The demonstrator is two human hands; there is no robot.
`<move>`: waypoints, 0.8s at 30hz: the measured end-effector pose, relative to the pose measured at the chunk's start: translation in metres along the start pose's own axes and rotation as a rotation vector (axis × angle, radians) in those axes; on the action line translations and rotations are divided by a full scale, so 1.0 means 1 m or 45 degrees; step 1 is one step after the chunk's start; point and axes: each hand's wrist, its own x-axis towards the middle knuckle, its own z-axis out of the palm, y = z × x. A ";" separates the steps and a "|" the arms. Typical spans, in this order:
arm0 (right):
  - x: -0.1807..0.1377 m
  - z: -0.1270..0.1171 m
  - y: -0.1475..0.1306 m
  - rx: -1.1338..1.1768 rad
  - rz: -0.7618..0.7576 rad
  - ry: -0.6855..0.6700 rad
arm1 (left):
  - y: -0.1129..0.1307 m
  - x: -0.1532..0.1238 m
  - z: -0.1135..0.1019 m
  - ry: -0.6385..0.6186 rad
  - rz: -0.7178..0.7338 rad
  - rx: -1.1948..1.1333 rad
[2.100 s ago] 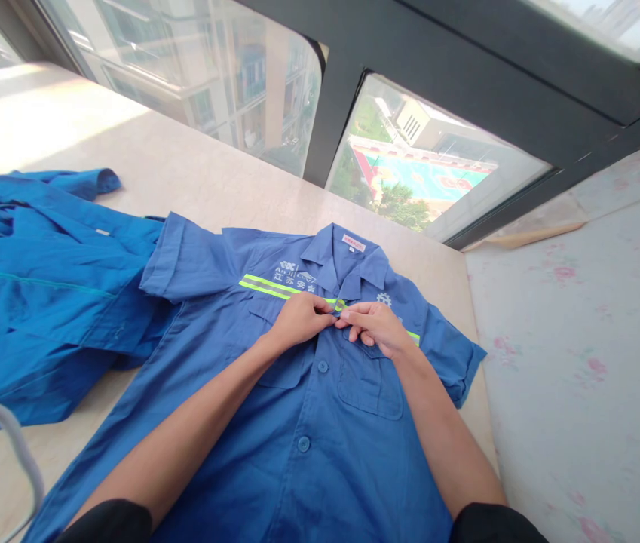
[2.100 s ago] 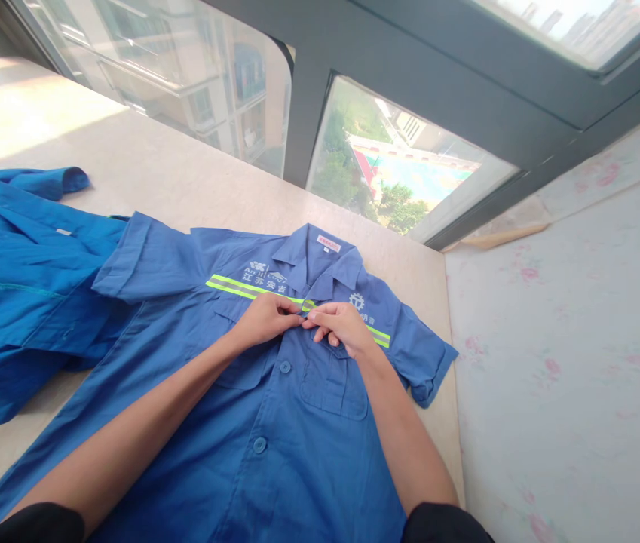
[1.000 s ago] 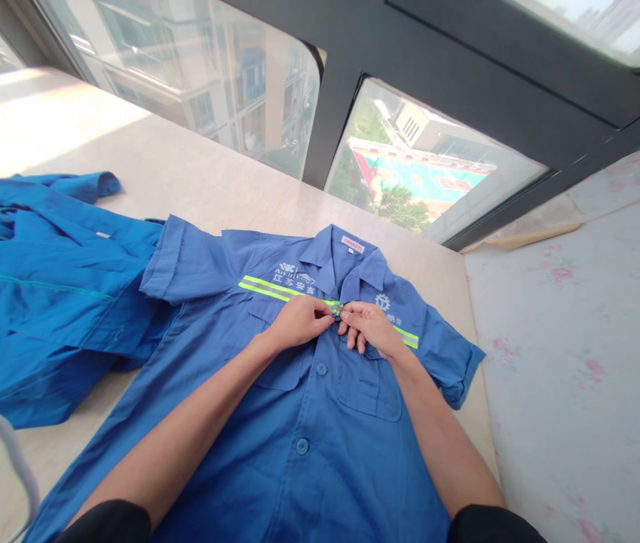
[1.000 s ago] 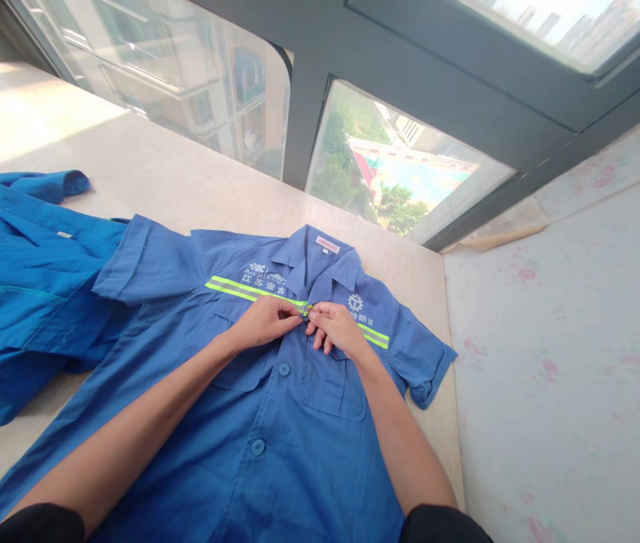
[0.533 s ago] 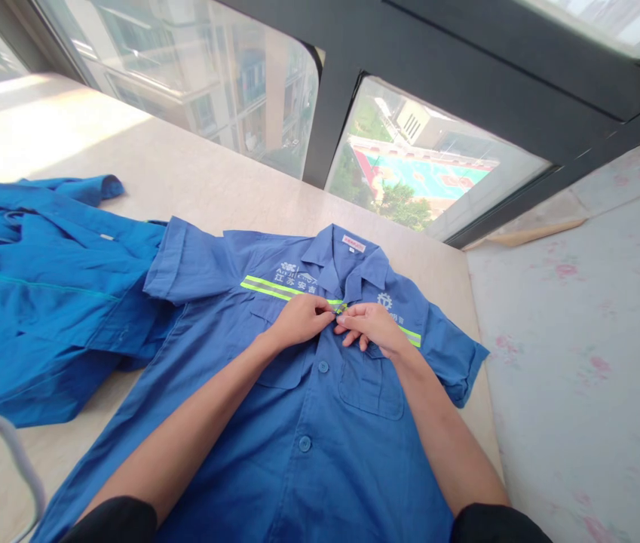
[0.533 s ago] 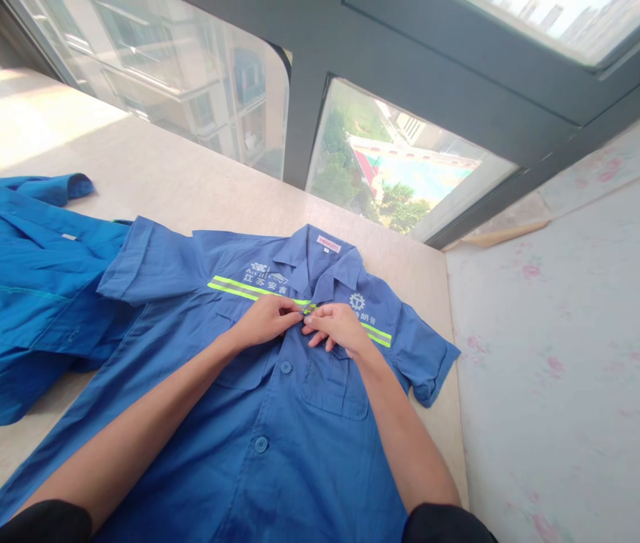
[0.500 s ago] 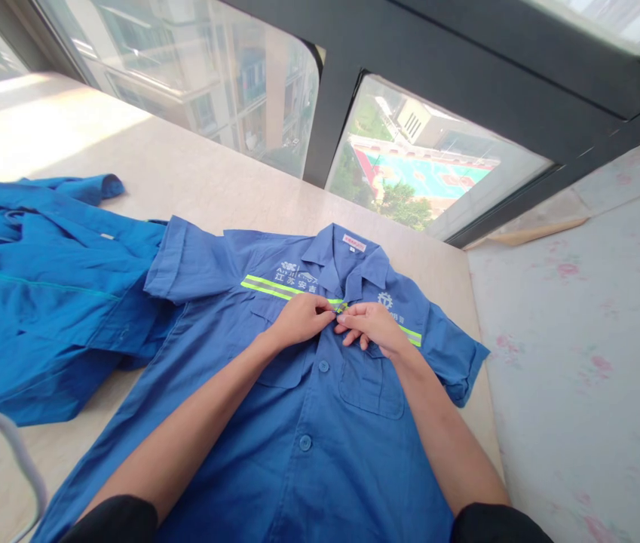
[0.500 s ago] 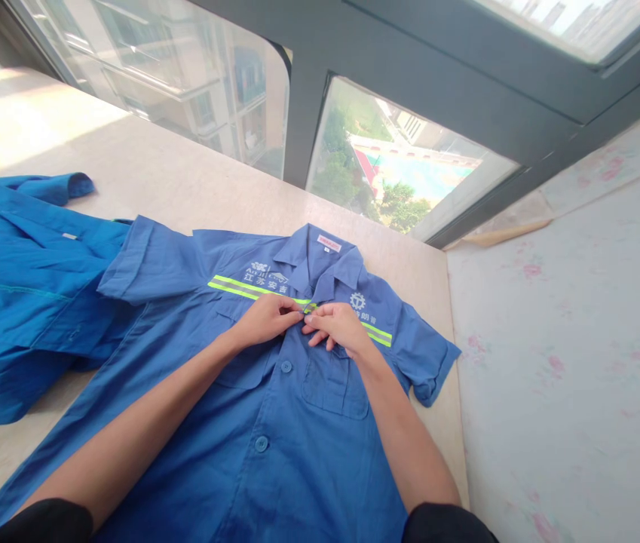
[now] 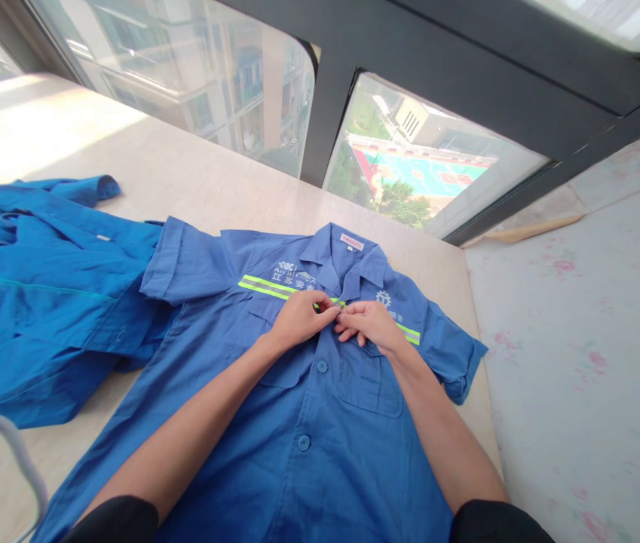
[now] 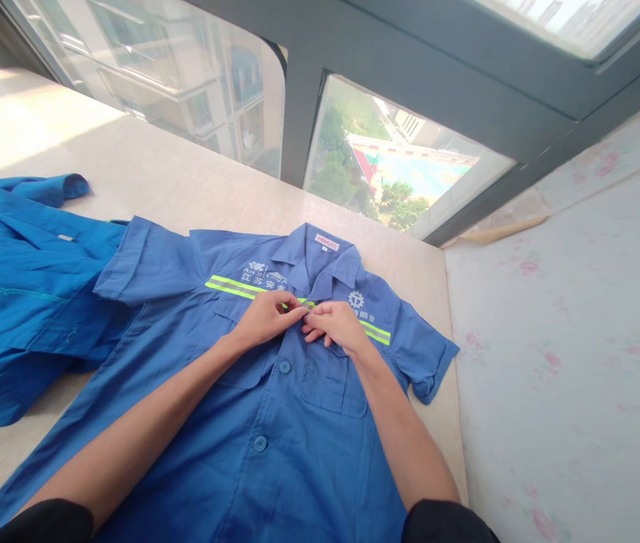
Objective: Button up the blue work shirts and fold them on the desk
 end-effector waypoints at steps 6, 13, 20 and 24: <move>0.001 -0.004 0.001 0.010 -0.013 -0.005 | -0.005 0.001 0.000 -0.033 -0.088 -0.068; 0.001 -0.007 -0.001 0.012 -0.013 -0.034 | -0.007 0.004 -0.005 0.001 -0.227 -0.238; 0.003 -0.006 0.002 0.003 -0.024 -0.045 | -0.005 -0.002 0.002 0.030 -0.001 0.088; 0.003 -0.006 0.001 0.005 -0.016 -0.049 | -0.010 -0.002 0.003 0.033 0.041 0.114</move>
